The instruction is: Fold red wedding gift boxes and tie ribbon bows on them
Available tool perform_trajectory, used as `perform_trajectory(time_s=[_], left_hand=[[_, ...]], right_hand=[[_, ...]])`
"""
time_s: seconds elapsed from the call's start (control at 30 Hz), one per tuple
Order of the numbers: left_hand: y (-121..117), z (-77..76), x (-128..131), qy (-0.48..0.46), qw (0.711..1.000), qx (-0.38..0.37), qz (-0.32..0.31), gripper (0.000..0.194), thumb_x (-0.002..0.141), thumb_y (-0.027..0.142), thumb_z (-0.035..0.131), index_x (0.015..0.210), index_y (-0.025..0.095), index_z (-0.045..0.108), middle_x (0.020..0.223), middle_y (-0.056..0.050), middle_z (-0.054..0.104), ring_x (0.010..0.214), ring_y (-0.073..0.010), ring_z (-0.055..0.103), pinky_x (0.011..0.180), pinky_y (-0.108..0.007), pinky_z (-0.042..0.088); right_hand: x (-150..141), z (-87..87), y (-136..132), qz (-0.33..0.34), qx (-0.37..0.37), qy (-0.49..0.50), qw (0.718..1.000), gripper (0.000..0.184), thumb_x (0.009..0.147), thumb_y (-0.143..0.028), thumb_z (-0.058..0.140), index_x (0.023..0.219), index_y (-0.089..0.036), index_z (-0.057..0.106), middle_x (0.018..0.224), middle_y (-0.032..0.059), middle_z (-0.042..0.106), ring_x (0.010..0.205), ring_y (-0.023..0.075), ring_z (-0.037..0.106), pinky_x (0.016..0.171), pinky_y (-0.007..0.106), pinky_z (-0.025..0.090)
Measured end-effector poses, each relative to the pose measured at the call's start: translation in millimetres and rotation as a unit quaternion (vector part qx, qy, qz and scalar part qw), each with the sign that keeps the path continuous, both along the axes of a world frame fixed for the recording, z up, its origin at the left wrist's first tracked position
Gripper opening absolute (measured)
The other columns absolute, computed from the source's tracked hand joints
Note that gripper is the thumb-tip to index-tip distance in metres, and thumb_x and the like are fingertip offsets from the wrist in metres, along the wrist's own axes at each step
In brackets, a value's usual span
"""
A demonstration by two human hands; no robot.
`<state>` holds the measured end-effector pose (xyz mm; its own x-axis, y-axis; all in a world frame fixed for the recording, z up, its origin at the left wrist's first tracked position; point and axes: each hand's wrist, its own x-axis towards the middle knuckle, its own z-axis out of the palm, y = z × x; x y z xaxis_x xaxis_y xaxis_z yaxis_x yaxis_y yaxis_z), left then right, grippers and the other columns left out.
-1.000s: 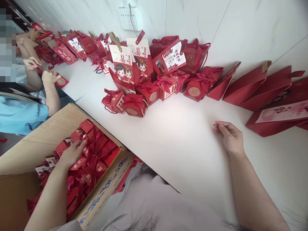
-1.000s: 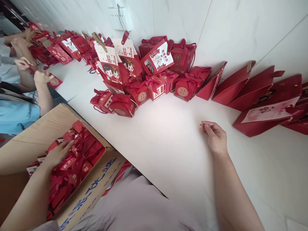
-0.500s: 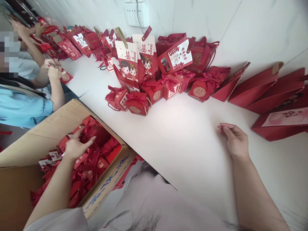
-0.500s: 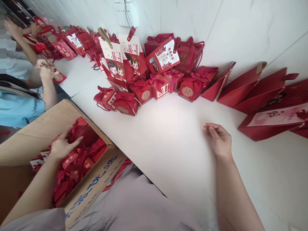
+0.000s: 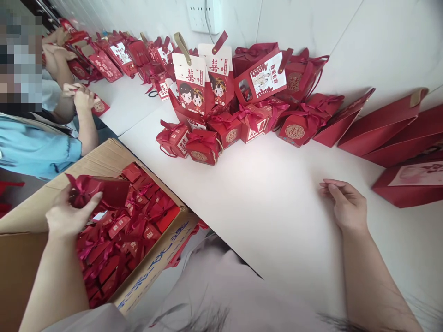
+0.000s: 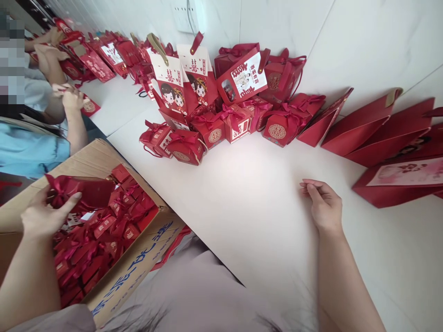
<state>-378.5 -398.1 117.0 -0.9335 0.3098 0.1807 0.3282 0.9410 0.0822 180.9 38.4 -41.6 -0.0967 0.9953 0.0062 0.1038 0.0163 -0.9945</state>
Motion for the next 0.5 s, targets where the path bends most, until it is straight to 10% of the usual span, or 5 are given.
perform_trajectory(time_s=[0.3,0.5], left_hand=[[51.4,-51.5,8.2,-0.177,0.959,-0.026,-0.219,0.088,0.074,0.067,0.065,0.141,0.012,0.049,0.14,-0.014,0.056,0.124,-0.029,0.056,0.112,-0.039,0.041],[78.5,-88.4,15.2,-0.258,0.927,-0.056,-0.267,0.074,0.083,0.077,0.041,0.115,0.013,0.06,0.113,-0.012,0.068,0.101,-0.0264,0.063,0.101,-0.038,0.047]], right_hand=[[-0.9,0.7,-0.3,0.004,0.005,-0.014,1.0,0.029,0.081,-0.044,0.072,0.1,-0.021,0.074,0.095,0.0052,0.071,0.075,0.0155,0.063,0.083,0.035,0.055],[0.3,-0.1,0.9,0.009,0.003,-0.015,1.0,0.027,0.082,-0.042,0.072,0.1,-0.022,0.075,0.095,0.0046,0.072,0.075,0.0144,0.063,0.082,0.032,0.054]])
